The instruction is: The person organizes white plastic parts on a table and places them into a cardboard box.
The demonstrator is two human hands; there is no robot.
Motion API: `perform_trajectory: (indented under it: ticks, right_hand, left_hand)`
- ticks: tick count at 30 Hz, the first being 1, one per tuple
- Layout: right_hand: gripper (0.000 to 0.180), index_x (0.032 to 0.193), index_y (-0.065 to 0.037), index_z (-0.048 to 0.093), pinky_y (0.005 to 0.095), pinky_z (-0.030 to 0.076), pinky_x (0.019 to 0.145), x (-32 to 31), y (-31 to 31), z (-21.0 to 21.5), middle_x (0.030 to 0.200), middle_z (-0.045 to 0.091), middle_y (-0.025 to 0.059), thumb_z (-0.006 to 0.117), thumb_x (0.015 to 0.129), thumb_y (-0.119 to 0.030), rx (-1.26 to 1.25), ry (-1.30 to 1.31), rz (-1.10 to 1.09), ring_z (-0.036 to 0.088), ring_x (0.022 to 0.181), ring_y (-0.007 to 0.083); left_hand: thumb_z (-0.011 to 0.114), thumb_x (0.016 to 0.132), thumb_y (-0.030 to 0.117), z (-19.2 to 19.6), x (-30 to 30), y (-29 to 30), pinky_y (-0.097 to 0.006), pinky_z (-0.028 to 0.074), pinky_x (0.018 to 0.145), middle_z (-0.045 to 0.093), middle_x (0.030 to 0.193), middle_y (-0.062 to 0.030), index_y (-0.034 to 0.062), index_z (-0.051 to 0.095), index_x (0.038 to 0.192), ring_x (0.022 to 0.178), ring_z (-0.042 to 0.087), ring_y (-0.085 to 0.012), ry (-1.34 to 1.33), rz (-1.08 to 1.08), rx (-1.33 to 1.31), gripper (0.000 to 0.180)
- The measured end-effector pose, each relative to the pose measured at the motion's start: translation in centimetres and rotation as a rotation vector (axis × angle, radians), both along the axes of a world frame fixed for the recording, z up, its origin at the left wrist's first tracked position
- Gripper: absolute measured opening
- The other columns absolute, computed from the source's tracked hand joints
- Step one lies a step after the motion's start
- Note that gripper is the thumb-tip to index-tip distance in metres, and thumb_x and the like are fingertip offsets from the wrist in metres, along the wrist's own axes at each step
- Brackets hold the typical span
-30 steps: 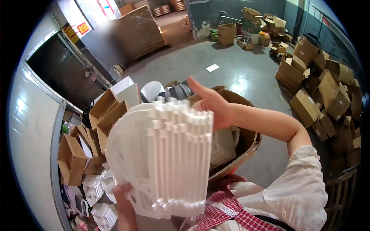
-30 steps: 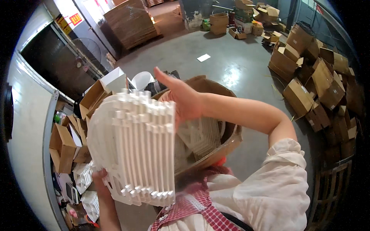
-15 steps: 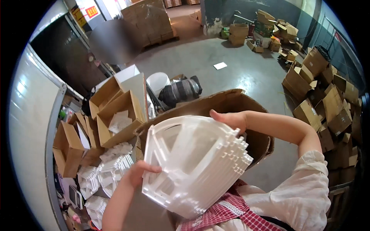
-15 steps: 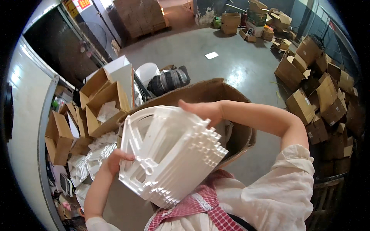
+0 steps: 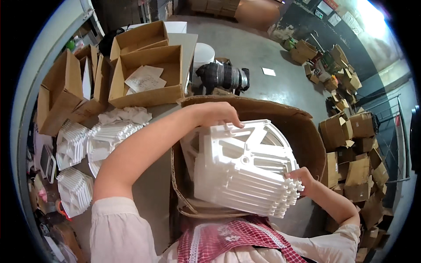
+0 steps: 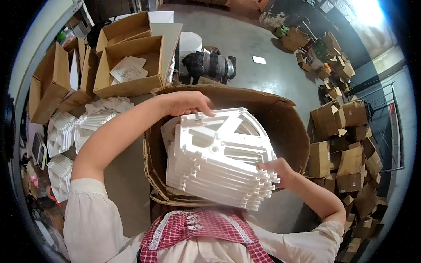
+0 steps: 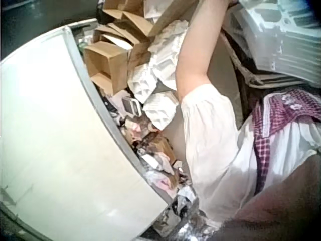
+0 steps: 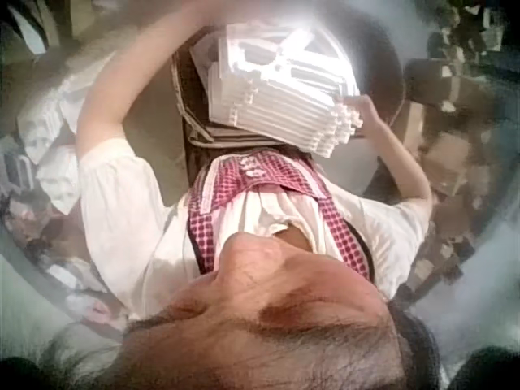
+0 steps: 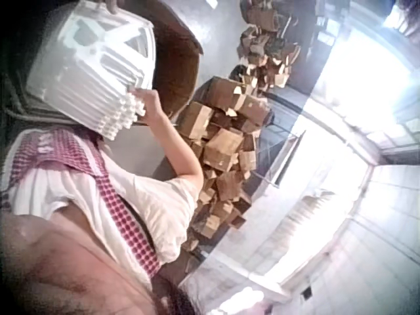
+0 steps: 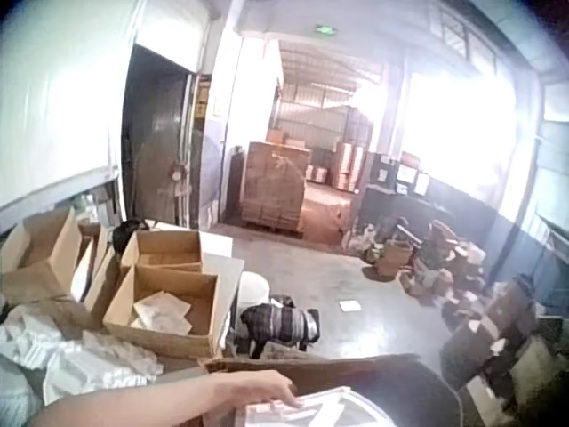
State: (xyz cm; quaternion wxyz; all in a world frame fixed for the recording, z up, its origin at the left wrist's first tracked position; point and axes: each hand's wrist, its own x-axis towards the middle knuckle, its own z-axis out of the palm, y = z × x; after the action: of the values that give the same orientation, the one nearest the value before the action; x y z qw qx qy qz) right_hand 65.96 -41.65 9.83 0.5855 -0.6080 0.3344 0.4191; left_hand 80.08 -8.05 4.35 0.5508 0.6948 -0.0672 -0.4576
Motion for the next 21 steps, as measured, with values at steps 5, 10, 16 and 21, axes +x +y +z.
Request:
perform_trajectory:
  ticks: [5, 10, 16, 21]
  right_hand:
    - [0.048, 0.113, 0.003, 0.059, 0.0415, 0.051, 0.08, 0.2, 0.9, 0.5, 0.099, 0.063, 0.0146, 0.071, 0.072, -0.017, -0.065, 0.025, -0.13, 0.063, 0.091, 0.0268]
    - [0.043, 0.113, 0.003, 0.056, 0.041, 0.051, 0.081, 0.5, 0.0, -0.7, 0.099, 0.062, 0.0147, 0.066, 0.075, -0.015, 0.052, -0.116, -0.231, 0.063, 0.09, 0.0271]
    - [0.046, 0.121, 0.002, 0.051, 0.0413, 0.05, 0.086, -0.7, 0.1, -0.9, 0.108, 0.059, 0.0162, 0.058, 0.078, -0.012, -0.059, -0.168, -0.363, 0.06, 0.099, 0.0284]
    - [0.051, 0.121, -0.005, 0.051, 0.0466, 0.049, 0.092, -0.7, -0.6, -2.9, 0.112, 0.061, 0.0138, 0.062, 0.074, -0.02, -0.242, -0.11, -0.438, 0.059, 0.107, 0.0297]
  left_hand:
    - [0.07, 0.08, 0.028, -0.7, -1.2, 1.2, -0.036, 0.045, 0.087, 0.06, 0.113, -0.0192, -0.0089, 0.058, 0.115, 0.104, 0.056, -0.0275, -0.323, 0.014, 0.186, 0.053]
    - [0.065, 0.085, 0.021, -1.0, -2.6, 3.3, -0.039, 0.043, 0.101, 0.057, 0.127, -0.0232, -0.0079, 0.054, 0.12, 0.121, 0.055, -0.0317, -0.5, 0.316, 0.222, 0.047]
    - [0.062, 0.085, 0.019, -2.7, -4.0, 5.4, -0.042, 0.041, 0.102, 0.054, 0.128, -0.0259, -0.0057, 0.047, 0.128, 0.123, 0.051, -0.0371, -0.771, 0.33, 0.333, 0.052]
    - [0.062, 0.086, 0.021, -2.4, -3.6, 4.9, -0.044, 0.04, 0.103, 0.053, 0.129, -0.0282, -0.0072, 0.045, 0.129, 0.123, 0.05, -0.039, -0.739, 0.377, 0.271, 0.054]
